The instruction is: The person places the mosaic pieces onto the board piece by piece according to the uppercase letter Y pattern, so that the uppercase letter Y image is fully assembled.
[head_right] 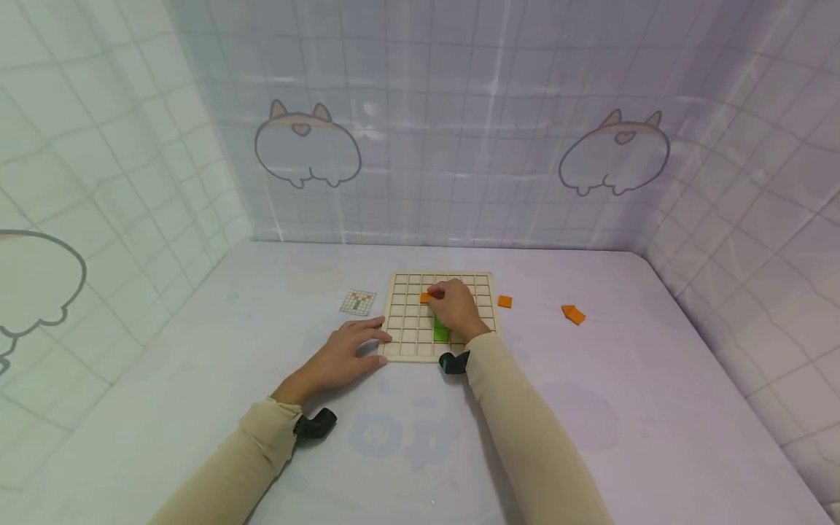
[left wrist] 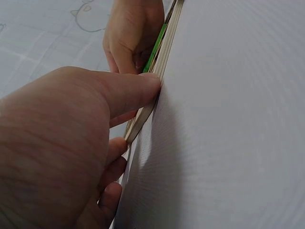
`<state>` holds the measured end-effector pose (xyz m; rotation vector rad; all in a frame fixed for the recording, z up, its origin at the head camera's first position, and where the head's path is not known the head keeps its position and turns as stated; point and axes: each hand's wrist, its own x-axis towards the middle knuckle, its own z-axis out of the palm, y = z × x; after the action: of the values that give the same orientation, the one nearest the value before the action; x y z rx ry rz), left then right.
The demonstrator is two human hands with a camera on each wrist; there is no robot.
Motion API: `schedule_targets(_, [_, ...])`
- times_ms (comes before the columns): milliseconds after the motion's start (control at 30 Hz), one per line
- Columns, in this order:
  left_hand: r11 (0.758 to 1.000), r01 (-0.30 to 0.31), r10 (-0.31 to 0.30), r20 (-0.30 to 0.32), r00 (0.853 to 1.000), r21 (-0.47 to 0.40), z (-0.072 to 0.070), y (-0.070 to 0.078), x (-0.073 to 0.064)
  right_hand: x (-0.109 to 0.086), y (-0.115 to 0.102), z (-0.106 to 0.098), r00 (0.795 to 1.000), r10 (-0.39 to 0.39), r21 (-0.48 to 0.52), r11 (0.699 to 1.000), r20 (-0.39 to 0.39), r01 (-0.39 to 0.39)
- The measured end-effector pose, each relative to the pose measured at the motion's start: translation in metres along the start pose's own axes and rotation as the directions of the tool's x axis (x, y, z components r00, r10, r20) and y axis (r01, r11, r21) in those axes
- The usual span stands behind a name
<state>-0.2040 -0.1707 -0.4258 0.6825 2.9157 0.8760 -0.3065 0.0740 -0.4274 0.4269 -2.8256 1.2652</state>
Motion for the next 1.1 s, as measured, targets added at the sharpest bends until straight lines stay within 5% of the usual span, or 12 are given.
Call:
schedule_targets(267, [1.000, 0.003, -0.003, 0.006, 1.000, -0.001, -0.001, -0.001, 0.002, -0.001, -0.001, -0.003, 1.000, 0.000, -0.012, 1.000, 0.005, 0.000])
schedule_targets(400, [1.000, 0.005, -0.005, 0.002, 1.000, -0.003, 0.000, 0.000, 0.003, 0.000, 0.005, -0.006, 1.000, 0.015, 0.109, 0.994, -0.001, -0.014])
schedule_targets(533, [1.000, 0.006, -0.006, -0.004, 1.000, -0.005, 0.000, 0.000, 0.002, 0.001, 0.014, -0.011, 0.995, 0.093, 0.370, 0.926, -0.022, -0.078])
schedule_targets(667, [1.000, 0.015, -0.015, -0.001, 1.000, 0.001, 0.000, -0.001, 0.001, -0.001, 0.019, -0.015, 0.992, 0.128, 0.523, 0.847, -0.020, -0.099])
schedule_targets(1100, [1.000, 0.006, -0.006, -0.003, 1.000, -0.002, 0.000, -0.001, -0.001, -0.008, 0.019, -0.024, 0.995, 0.088, 0.584, 0.810, -0.035, -0.051])
